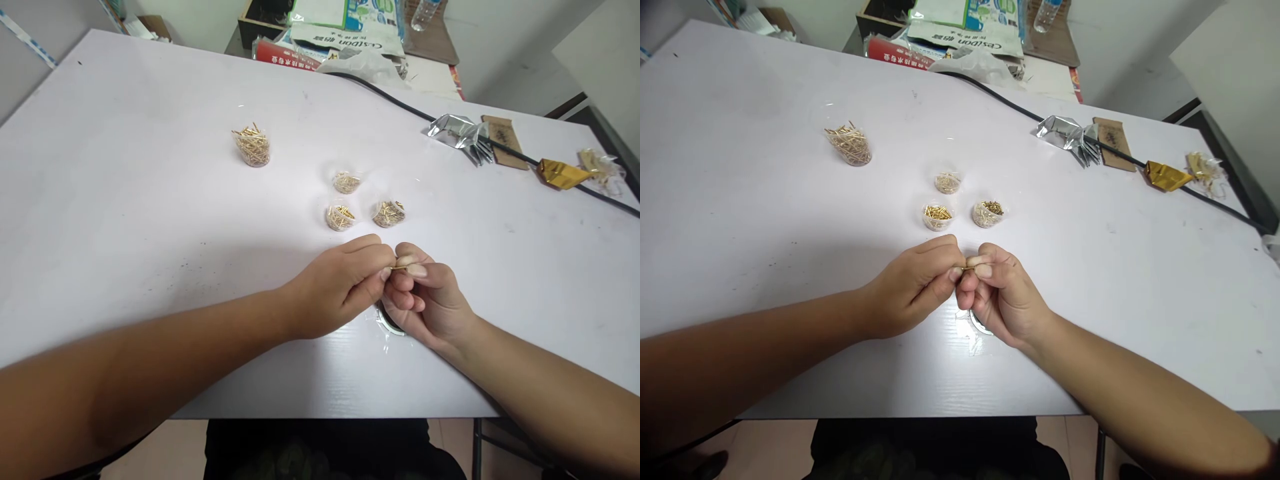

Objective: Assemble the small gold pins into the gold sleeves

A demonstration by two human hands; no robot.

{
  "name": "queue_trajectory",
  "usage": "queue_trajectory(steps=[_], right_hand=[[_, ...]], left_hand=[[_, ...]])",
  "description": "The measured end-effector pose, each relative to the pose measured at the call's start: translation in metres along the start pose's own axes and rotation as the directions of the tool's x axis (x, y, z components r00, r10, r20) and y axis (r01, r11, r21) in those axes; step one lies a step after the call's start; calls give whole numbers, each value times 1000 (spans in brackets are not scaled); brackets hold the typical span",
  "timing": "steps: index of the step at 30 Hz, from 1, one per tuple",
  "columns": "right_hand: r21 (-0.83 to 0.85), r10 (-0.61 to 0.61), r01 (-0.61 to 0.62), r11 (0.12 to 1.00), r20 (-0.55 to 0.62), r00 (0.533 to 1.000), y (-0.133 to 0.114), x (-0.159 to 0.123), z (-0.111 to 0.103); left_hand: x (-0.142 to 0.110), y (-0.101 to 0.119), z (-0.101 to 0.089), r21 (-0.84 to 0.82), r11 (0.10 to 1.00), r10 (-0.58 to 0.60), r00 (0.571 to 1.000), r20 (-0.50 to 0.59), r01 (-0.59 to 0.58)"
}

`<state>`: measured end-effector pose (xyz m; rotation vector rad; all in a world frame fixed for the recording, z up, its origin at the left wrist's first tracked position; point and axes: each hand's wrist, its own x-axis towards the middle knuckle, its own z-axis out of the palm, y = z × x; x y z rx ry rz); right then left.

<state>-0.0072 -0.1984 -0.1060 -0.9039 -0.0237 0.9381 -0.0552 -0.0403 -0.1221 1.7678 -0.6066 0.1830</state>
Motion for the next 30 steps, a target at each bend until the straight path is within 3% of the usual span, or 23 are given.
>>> queue_trajectory(steps=[10,30], right_hand=[[78,-4,-1,997,69,998,0,1,1],[149,50,-53,987,24,998,0,0,2]], left_hand=[[-1,0,1,-26,1000,-6,999,-47,5],[0,1,0,-50,999,-6,999,-48,3]])
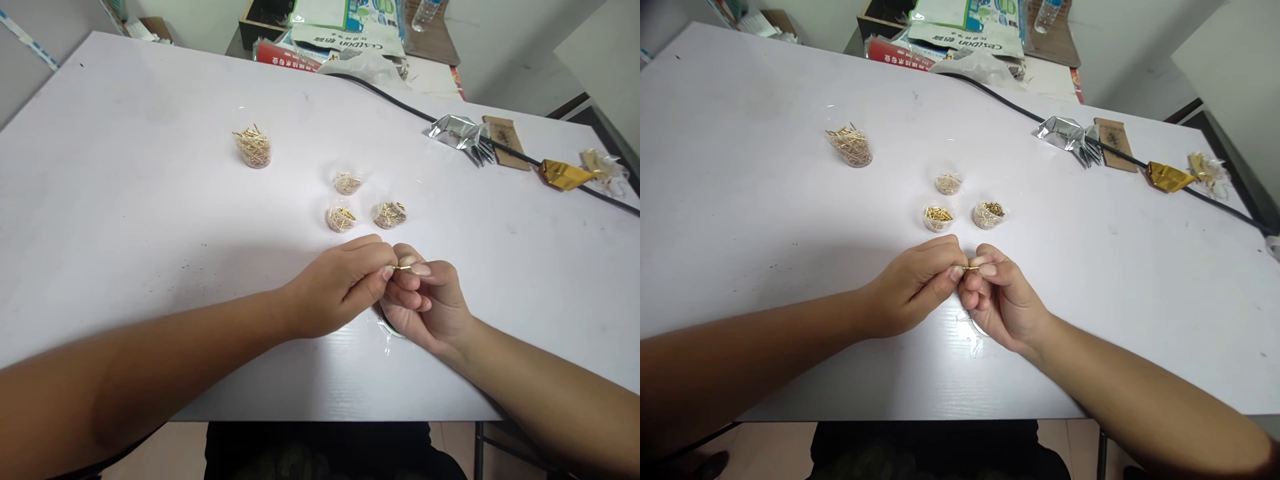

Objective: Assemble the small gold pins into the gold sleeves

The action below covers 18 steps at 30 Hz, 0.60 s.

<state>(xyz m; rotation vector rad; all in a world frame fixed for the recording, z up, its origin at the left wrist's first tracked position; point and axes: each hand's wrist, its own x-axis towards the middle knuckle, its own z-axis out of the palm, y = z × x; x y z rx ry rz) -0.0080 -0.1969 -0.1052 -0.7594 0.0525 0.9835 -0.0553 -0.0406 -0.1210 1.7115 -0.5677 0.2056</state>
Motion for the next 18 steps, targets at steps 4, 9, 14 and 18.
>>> queue_trajectory(steps=[4,9,14,18], right_hand=[[26,12,-13,1000,37,999,0,0,-1],[26,9,-10,1000,52,999,0,0,-1],[5,12,-13,1000,28,1000,-1,0,0],[-9,25,-26,1000,-9,1000,-1,0,0]], left_hand=[[0,0,0,-2,1000,5,1000,2,-5],[0,0,0,-3,1000,16,1000,-1,-16],[0,0,0,-10,1000,21,1000,2,-21],[0,0,-1,-7,1000,15,1000,1,-15]])
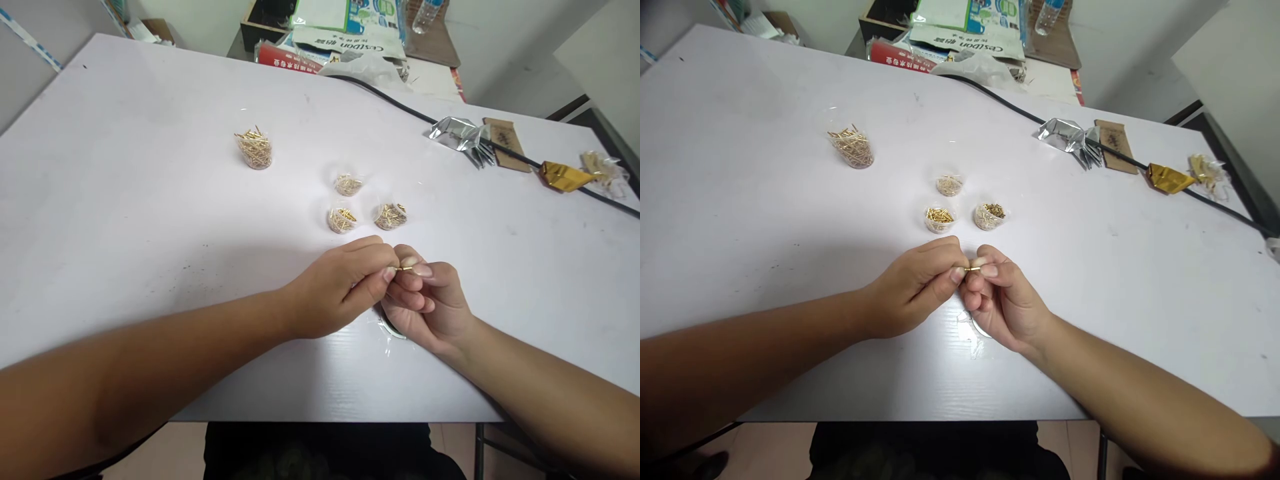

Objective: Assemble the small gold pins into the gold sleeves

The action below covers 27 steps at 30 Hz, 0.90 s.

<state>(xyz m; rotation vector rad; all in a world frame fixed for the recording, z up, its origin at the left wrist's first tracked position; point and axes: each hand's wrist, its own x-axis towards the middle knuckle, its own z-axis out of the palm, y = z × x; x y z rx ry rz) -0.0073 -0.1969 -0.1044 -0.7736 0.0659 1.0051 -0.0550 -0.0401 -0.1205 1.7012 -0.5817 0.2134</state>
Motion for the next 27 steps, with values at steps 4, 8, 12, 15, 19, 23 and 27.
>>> queue_trajectory(steps=[4,8,12,15,19,23,27], right_hand=[[5,15,-14,1000,-23,1000,0,0,-1],[35,18,-18,999,5,1000,-1,0,-2],[43,13,-14,999,40,999,-1,-1,-3],[26,6,-7,1000,30,1000,-1,0,-2],[-2,2,-2,1000,15,1000,-1,0,-1],[-1,1,-1,1000,23,1000,-1,0,-2],[-55,-11,11,998,-12,1000,-2,0,-2]], left_hand=[[0,1,0,-3,1000,-4,1000,3,4],[-1,0,0,-26,1000,-16,1000,-4,16],[-1,1,0,-19,1000,-19,1000,-3,19],[0,1,0,-7,1000,-24,1000,-2,24],[0,1,0,-7,1000,-14,1000,-6,14],[-1,2,0,-13,1000,-22,1000,-6,22],[-1,1,0,-11,999,-34,999,2,34]])
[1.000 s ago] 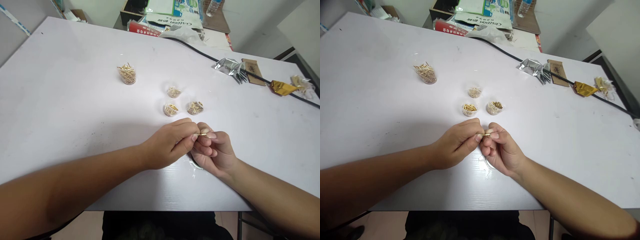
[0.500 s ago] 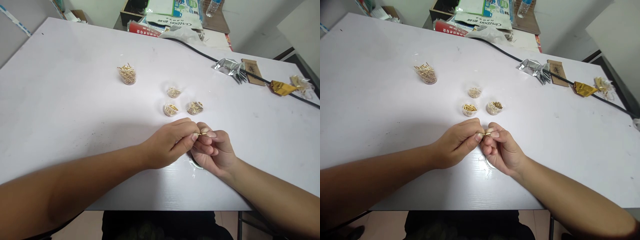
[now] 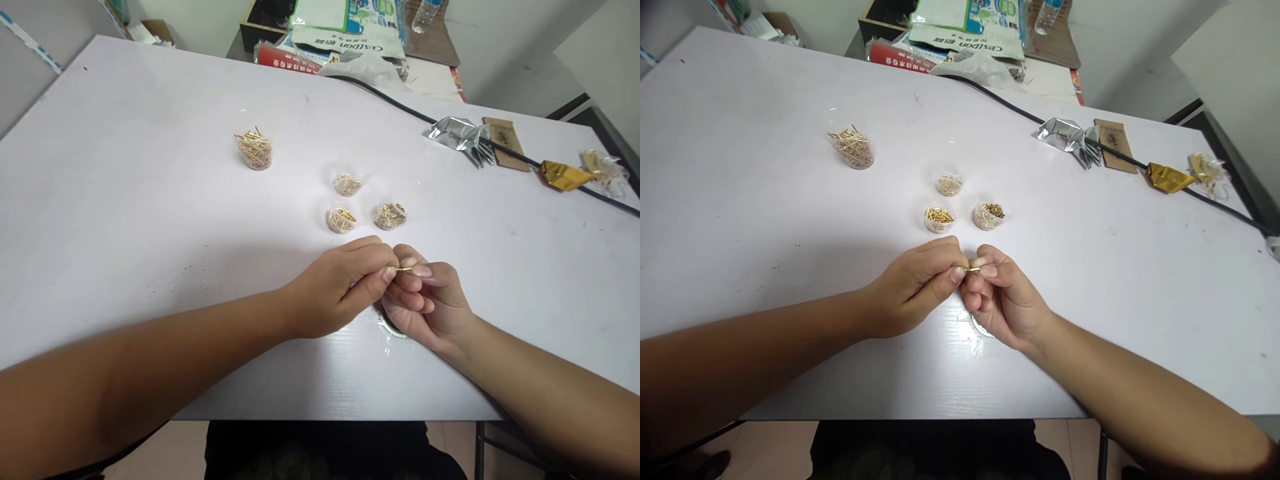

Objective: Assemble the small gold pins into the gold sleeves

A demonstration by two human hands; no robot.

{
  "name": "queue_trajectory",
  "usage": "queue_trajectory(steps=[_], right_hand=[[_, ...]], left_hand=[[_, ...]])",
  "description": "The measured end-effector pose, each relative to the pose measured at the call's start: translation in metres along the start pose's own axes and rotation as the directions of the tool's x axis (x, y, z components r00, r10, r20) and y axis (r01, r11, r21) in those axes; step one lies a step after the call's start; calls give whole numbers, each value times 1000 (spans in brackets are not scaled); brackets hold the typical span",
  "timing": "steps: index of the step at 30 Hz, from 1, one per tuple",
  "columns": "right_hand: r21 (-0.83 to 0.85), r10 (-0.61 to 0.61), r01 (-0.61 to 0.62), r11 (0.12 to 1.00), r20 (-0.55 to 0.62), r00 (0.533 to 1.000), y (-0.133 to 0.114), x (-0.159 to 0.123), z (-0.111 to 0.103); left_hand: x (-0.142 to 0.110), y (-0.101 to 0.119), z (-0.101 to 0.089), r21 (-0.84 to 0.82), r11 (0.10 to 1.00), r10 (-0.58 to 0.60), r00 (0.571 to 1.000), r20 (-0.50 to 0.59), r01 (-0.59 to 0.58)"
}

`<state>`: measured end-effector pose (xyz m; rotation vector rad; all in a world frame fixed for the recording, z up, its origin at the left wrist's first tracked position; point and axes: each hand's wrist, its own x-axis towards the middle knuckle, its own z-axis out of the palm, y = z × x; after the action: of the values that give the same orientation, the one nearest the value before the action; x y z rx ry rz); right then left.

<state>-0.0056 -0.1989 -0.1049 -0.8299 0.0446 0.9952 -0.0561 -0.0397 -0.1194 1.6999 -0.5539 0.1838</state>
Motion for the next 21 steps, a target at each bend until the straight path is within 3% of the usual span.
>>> queue_trajectory(steps=[7,21], right_hand=[[-109,-37,35,993,-15,999,0,0,1],[-54,-69,69,996,-12,998,0,0,1]], left_hand=[[1,-1,0,5,1000,12,1000,17,-13],[0,-1,0,9,1000,-19,1000,11,19]])
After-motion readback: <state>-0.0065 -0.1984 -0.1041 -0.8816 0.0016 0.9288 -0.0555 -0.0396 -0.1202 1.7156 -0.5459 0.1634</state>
